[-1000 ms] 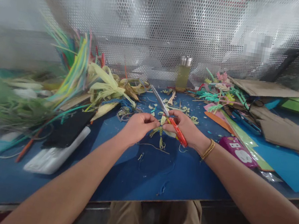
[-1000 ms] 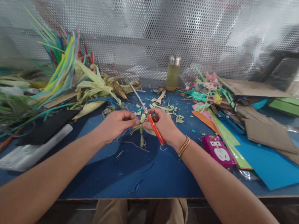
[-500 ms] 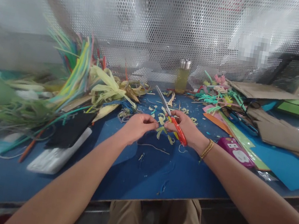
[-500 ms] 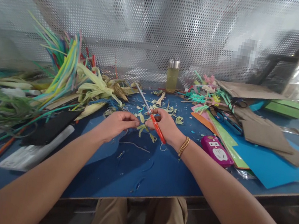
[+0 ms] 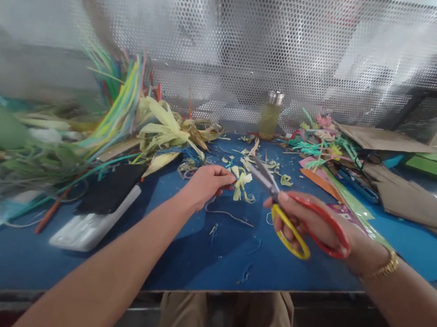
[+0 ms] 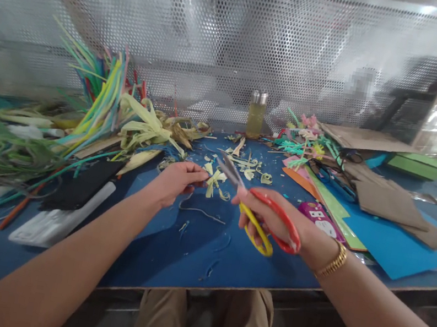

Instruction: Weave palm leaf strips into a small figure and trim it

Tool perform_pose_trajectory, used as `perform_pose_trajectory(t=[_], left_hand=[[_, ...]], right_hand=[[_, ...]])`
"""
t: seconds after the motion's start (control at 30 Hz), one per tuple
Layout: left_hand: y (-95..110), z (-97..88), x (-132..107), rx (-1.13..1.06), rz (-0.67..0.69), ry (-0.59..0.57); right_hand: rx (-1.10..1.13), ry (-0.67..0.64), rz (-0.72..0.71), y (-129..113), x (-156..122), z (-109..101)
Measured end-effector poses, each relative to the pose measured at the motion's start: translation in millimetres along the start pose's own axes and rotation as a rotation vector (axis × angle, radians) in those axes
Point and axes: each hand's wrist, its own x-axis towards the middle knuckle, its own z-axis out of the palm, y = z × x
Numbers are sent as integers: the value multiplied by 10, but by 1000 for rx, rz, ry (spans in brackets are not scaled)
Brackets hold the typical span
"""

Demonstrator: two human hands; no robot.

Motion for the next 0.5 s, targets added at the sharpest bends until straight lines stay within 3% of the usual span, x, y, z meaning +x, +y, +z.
perform_pose_trajectory(t=[0.17, 0.5], left_hand=[[32, -6, -15, 20, 2, 2], [3, -12, -4, 13, 49, -44]], right_hand=[[-87, -33, 159, 188, -192, 73], [-205, -28, 152, 159, -47, 78]])
